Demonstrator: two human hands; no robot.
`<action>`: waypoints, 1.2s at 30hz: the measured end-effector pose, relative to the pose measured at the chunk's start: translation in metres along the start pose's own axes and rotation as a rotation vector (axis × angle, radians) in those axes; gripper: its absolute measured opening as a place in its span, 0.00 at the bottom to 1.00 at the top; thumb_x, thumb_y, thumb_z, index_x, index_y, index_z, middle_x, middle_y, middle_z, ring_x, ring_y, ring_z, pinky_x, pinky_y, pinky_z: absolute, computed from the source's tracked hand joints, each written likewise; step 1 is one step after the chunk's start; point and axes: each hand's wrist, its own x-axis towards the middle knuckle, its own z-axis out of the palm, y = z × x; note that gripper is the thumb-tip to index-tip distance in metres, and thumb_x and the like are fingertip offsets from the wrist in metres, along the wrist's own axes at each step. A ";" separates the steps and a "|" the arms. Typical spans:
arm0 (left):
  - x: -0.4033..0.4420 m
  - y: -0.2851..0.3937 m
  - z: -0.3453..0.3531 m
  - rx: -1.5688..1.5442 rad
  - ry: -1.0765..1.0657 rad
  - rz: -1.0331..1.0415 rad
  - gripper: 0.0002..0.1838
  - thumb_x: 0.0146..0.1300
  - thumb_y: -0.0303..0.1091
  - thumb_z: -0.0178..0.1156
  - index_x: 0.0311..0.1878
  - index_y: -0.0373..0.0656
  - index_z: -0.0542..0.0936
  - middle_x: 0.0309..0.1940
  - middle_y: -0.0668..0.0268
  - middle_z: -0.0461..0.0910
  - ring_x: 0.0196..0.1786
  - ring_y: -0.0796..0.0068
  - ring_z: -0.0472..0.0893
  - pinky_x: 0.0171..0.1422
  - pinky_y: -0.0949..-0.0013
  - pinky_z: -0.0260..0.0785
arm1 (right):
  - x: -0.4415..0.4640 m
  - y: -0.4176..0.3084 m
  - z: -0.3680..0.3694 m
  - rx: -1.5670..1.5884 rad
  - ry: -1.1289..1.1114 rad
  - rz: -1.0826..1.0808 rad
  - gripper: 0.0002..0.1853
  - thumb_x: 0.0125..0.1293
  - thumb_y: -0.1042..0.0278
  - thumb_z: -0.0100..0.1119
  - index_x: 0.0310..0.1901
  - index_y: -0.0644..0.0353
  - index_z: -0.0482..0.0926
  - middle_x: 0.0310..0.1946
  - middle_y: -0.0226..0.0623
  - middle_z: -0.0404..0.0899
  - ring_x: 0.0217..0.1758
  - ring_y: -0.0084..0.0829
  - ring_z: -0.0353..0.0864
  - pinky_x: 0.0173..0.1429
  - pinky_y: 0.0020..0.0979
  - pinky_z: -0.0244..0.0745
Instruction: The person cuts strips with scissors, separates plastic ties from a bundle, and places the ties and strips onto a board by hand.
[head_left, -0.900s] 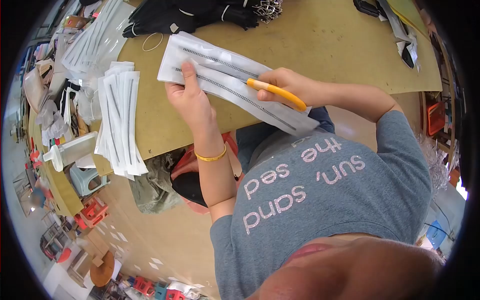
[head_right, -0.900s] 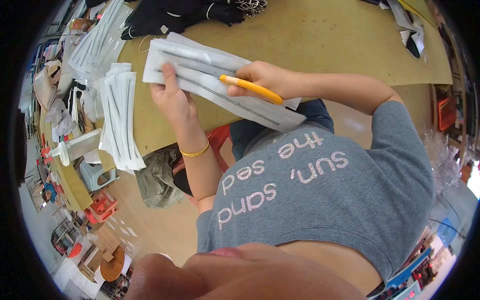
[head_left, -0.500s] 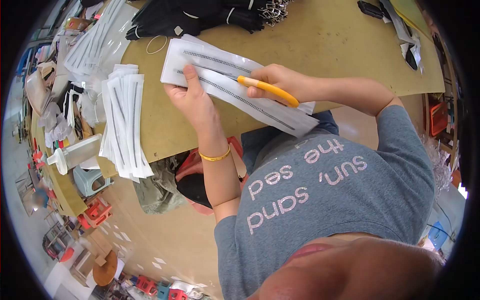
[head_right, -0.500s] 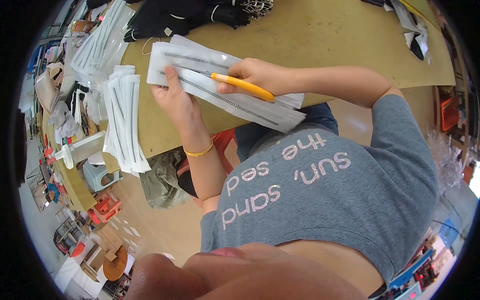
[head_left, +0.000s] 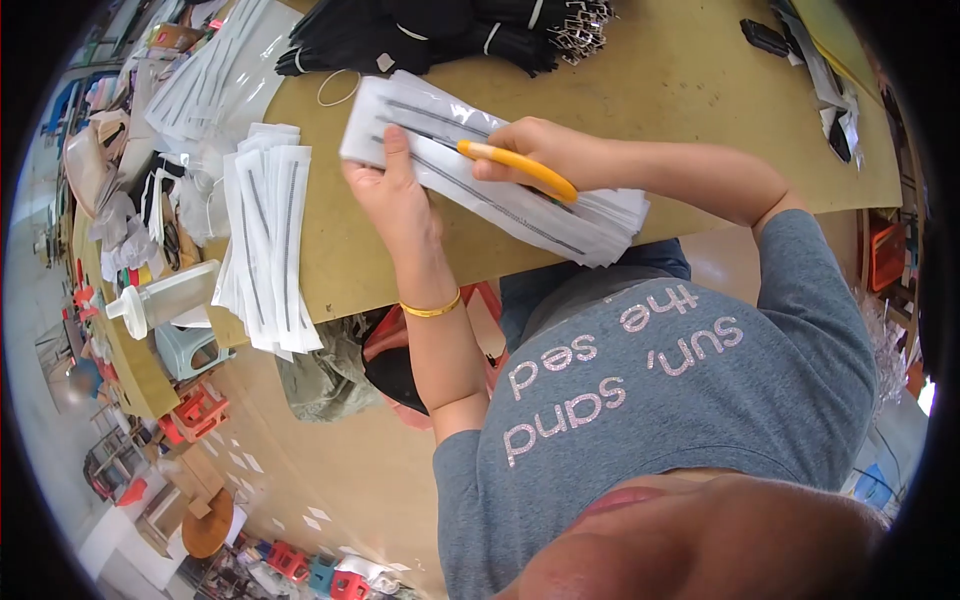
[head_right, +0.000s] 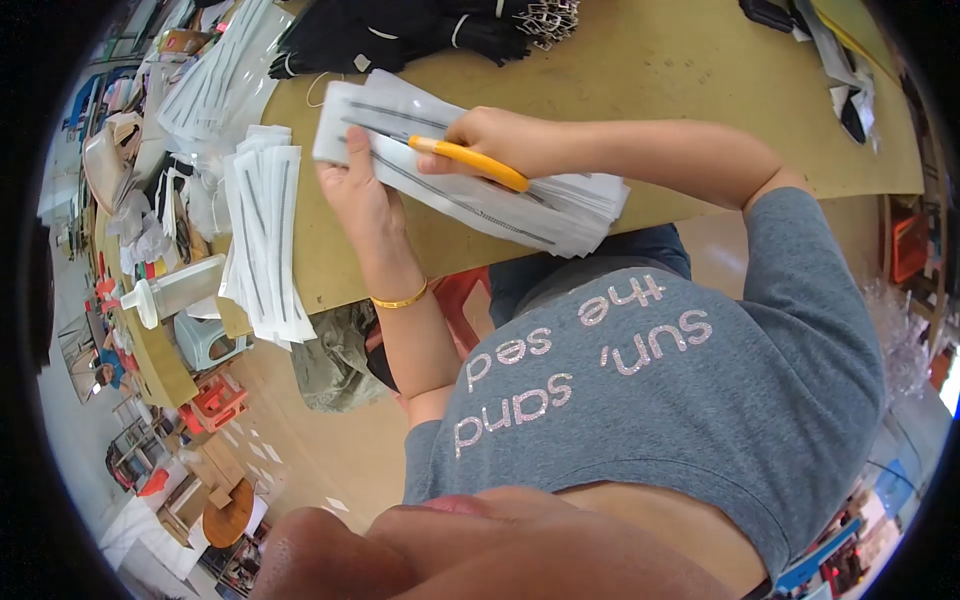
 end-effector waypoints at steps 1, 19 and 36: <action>0.000 -0.001 0.001 0.008 -0.008 -0.016 0.13 0.73 0.28 0.59 0.56 0.35 0.72 0.52 0.58 0.80 0.51 0.69 0.83 0.55 0.65 0.79 | 0.013 0.006 0.000 0.005 0.007 -0.013 0.36 0.68 0.31 0.56 0.41 0.68 0.80 0.19 0.29 0.73 0.20 0.19 0.71 0.24 0.27 0.66; 0.014 -0.007 -0.018 -0.098 0.075 -0.094 0.18 0.68 0.32 0.66 0.56 0.39 0.71 0.47 0.64 0.80 0.47 0.75 0.82 0.52 0.67 0.78 | 0.038 -0.016 0.007 0.233 0.059 0.012 0.19 0.72 0.49 0.59 0.40 0.60 0.77 0.23 0.26 0.72 0.19 0.17 0.70 0.20 0.22 0.65; -0.036 0.019 -0.022 0.021 0.004 -0.239 0.32 0.71 0.41 0.62 0.71 0.40 0.63 0.57 0.58 0.75 0.55 0.64 0.77 0.56 0.53 0.74 | 0.020 0.017 -0.038 -0.542 0.383 -0.174 0.19 0.59 0.58 0.68 0.41 0.67 0.77 0.36 0.52 0.84 0.40 0.44 0.85 0.43 0.42 0.77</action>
